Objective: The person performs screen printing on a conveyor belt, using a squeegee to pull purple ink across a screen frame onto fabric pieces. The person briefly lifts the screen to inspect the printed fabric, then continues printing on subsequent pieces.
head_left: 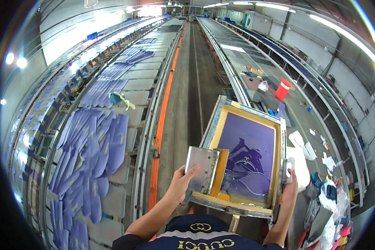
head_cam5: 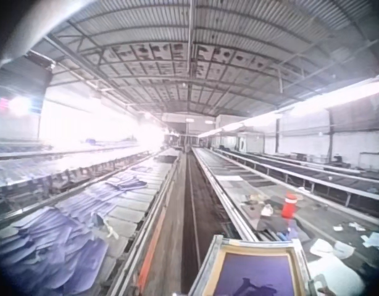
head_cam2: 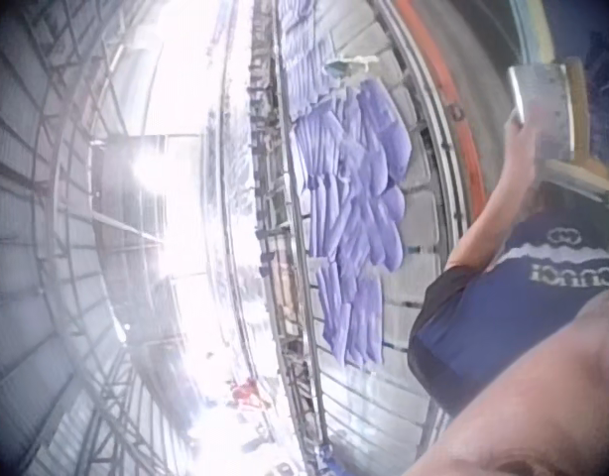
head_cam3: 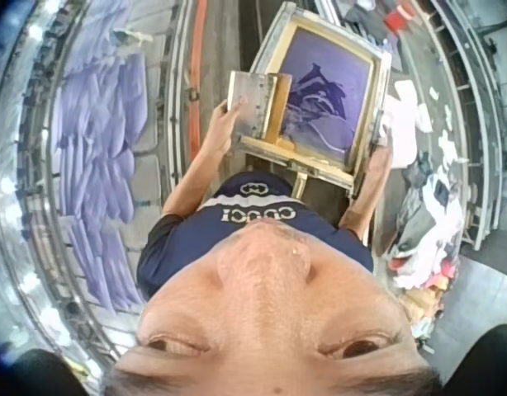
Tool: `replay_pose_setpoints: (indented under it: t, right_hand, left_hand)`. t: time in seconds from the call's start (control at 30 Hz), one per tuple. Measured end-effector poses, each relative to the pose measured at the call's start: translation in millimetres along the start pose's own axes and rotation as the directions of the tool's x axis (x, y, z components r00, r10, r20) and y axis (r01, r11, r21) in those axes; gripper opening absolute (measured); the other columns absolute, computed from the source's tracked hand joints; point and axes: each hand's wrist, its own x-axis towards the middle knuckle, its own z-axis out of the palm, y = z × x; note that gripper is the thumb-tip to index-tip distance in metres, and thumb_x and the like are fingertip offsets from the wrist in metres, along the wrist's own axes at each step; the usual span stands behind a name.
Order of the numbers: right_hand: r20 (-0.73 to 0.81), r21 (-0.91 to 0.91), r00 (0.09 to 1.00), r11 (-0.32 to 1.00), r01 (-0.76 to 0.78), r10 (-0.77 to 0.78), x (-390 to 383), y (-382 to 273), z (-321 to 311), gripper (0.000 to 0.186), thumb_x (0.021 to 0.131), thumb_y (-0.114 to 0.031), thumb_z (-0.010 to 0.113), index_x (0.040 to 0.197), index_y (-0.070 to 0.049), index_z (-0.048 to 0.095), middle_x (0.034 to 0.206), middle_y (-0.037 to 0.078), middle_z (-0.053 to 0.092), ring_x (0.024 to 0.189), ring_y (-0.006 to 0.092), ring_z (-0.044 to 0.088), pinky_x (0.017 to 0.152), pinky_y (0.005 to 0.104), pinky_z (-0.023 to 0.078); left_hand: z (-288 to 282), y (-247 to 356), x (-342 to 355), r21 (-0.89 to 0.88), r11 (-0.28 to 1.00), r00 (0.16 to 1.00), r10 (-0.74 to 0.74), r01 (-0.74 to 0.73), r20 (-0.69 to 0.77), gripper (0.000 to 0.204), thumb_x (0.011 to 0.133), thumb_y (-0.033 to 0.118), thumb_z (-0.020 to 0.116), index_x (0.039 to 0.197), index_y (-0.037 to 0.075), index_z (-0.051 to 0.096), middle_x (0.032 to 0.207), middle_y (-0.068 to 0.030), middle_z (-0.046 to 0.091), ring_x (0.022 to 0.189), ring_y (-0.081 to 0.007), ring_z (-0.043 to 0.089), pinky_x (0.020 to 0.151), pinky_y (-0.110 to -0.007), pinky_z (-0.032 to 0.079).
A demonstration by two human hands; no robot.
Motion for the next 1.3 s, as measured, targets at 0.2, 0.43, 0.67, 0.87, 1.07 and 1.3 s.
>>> replay_pose_setpoints:
  t: [0.2,0.43,0.67,0.87,1.07,1.3]
  right_hand:
    - [0.158,-0.052,0.986,0.997,-0.054,0.062,162.3,27.3,143.8,0.046,0.103,-0.036,0.062,0.142,-0.012,0.063,0.120,0.010,0.068,0.104,0.0216,0.066,0.091,0.0363,0.053]
    - [0.263,-0.166,0.964,0.986,-0.008,0.052,355.5,77.6,293.9,0.054,0.102,-0.045,0.063,0.148,-0.017,0.059,0.119,0.007,0.067,0.101,0.0197,0.064,0.091,0.0353,0.051]
    - [0.226,-0.109,0.966,0.982,0.155,-0.127,509.0,70.6,400.9,0.052,0.107,-0.038,0.059,0.150,-0.009,0.054,0.137,0.007,0.065,0.116,0.0202,0.064,0.100,0.0362,0.051]
    - [-0.035,0.005,0.994,0.995,0.100,-0.100,588.8,58.4,437.9,0.056,0.105,-0.044,0.058,0.154,-0.016,0.052,0.131,0.011,0.065,0.115,0.0233,0.065,0.099,0.0387,0.052]
    - [-0.090,0.053,0.989,0.991,0.122,-0.117,702.1,55.4,452.1,0.051,0.106,-0.040,0.058,0.150,-0.015,0.057,0.140,0.008,0.065,0.121,0.0226,0.065,0.103,0.0392,0.053]
    - [-0.324,-0.030,0.915,0.969,0.244,-0.241,887.1,52.0,506.2,0.051,0.105,-0.041,0.059,0.150,-0.018,0.057,0.137,0.006,0.064,0.115,0.0216,0.064,0.101,0.0397,0.052]
  left_hand:
    - [-26.4,38.0,134.6,-0.056,0.995,0.954,0.067,-0.087,-0.292,0.031,0.099,0.029,0.075,0.117,0.003,0.070,0.101,0.0018,0.069,0.091,-0.0054,0.060,0.079,-0.026,0.046]
    - [-64.9,87.4,324.8,-0.056,0.987,0.924,0.121,-0.151,-0.362,0.026,0.100,0.029,0.074,0.111,0.006,0.071,0.095,0.0039,0.068,0.083,-0.0038,0.058,0.073,-0.025,0.044]
    - [-55.1,157.1,557.6,-0.030,0.995,0.975,0.088,-0.096,-0.205,0.032,0.100,0.029,0.075,0.115,0.001,0.069,0.102,-0.0012,0.070,0.088,-0.0066,0.062,0.075,-0.025,0.049]
    - [-20.3,179.2,739.5,-0.023,0.998,0.998,-0.050,0.051,0.044,0.038,0.100,0.029,0.074,0.121,-0.002,0.068,0.106,-0.0032,0.071,0.094,-0.0075,0.063,0.083,-0.027,0.051]
    - [29.2,170.4,934.2,0.172,0.979,0.964,-0.145,0.108,0.224,0.060,0.098,0.042,0.075,0.133,-0.005,0.061,0.120,-0.0085,0.065,0.109,-0.0145,0.059,0.096,-0.030,0.047]
    - [90.6,190.1,1139.2,0.232,0.970,0.943,-0.138,0.067,0.303,0.065,0.098,0.043,0.074,0.135,-0.008,0.059,0.139,-0.0154,0.053,0.124,-0.0210,0.055,0.106,-0.032,0.043]
